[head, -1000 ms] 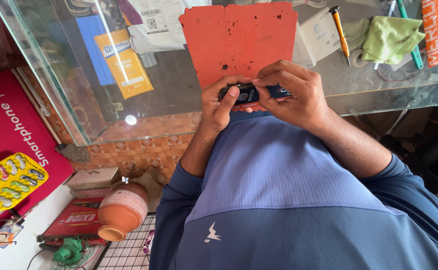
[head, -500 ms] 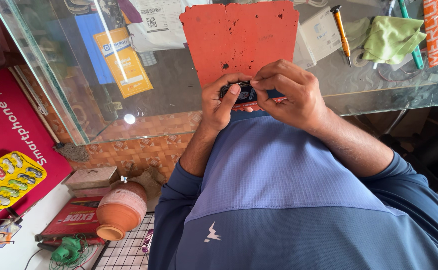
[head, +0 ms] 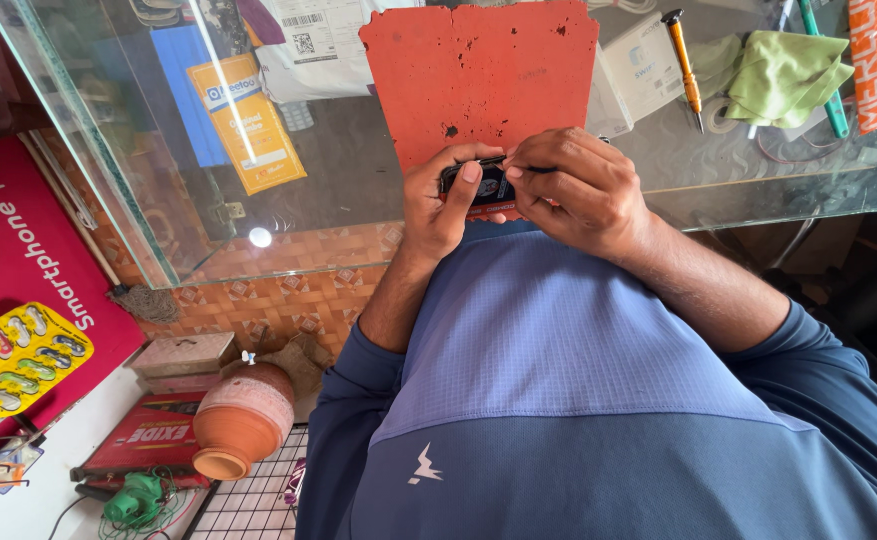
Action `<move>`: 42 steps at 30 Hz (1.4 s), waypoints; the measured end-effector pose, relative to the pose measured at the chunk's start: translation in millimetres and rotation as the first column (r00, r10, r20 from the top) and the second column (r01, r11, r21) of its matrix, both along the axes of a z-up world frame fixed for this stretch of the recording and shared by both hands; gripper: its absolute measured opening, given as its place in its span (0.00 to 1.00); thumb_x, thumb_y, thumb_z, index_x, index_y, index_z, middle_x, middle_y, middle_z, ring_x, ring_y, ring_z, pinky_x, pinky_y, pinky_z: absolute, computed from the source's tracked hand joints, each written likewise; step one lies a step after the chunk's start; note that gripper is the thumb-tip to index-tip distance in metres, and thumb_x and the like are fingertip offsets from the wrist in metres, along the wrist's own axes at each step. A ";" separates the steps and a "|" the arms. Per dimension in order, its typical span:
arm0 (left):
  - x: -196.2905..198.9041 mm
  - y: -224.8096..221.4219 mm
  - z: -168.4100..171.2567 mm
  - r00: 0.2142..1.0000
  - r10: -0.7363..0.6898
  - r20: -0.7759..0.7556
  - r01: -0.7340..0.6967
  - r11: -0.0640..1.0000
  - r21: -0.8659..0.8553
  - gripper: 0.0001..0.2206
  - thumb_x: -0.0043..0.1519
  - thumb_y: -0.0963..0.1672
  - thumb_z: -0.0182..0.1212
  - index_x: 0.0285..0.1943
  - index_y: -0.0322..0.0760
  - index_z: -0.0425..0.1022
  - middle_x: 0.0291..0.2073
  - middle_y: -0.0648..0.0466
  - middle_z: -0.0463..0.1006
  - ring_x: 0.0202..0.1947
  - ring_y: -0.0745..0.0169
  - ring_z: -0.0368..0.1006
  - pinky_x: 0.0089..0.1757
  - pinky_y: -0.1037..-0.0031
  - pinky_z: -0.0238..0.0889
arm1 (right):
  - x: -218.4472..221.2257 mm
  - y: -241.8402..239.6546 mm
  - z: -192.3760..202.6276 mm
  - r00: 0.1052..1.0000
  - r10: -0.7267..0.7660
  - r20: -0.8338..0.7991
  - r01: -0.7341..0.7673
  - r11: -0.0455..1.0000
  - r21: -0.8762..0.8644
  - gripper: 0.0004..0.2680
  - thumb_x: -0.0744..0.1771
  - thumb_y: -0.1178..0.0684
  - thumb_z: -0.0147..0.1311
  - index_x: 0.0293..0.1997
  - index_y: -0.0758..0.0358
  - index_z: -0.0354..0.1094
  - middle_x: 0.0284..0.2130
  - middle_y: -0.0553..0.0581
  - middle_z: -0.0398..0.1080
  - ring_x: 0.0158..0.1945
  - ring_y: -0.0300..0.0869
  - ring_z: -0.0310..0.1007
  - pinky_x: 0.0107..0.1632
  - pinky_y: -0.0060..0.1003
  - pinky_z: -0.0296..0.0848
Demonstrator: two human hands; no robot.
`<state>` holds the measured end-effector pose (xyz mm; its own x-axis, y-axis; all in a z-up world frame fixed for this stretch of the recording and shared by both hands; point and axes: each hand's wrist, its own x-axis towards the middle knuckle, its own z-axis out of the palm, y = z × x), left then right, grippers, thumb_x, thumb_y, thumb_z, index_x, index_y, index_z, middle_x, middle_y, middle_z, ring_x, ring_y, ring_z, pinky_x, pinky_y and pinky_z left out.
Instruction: The person cleans the back of a disassembled smartphone with a cloth, then retrieves a new battery from a shelf and places it into the phone's chassis. They handle the battery and phone casing, aligning the components on a workbench.
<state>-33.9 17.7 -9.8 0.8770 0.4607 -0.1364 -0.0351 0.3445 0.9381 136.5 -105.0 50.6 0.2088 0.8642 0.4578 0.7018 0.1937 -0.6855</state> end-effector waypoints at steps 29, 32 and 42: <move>-1.4 -4.1 -1.8 0.999 0.030 0.031 -0.028 0.996 -0.083 0.14 0.74 0.43 0.50 0.57 0.22 0.73 0.40 0.43 0.82 0.32 0.60 0.82 0.33 0.74 0.79 | -2.1 -1.8 13.7 0.998 -0.038 -0.041 0.032 0.992 -0.124 0.07 0.65 0.68 0.65 0.37 0.67 0.68 0.42 0.58 0.76 0.46 0.46 0.81 0.47 0.38 0.81; -0.6 -3.3 -1.3 0.999 0.027 0.024 -0.025 0.996 -0.082 0.14 0.74 0.43 0.50 0.57 0.22 0.73 0.40 0.43 0.82 0.32 0.60 0.82 0.33 0.74 0.79 | -1.4 -0.6 11.4 1.000 -0.005 0.007 0.006 0.998 -0.064 0.08 0.65 0.69 0.65 0.34 0.67 0.67 0.41 0.59 0.75 0.47 0.47 0.81 0.47 0.39 0.81; 0.4 -3.1 -0.6 1.000 0.025 0.012 -0.024 0.999 -0.049 0.14 0.74 0.43 0.49 0.57 0.22 0.73 0.39 0.43 0.82 0.33 0.59 0.83 0.34 0.73 0.81 | -0.6 -1.3 1.6 0.997 0.016 0.078 -0.015 1.000 -0.015 0.09 0.64 0.69 0.66 0.33 0.66 0.66 0.41 0.58 0.75 0.48 0.48 0.81 0.48 0.39 0.82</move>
<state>-33.5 14.7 -10.3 0.8674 0.4749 -0.1483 -0.0557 0.3889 0.9196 135.9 -106.3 52.2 0.1592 0.8737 0.4596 0.7501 0.1956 -0.6317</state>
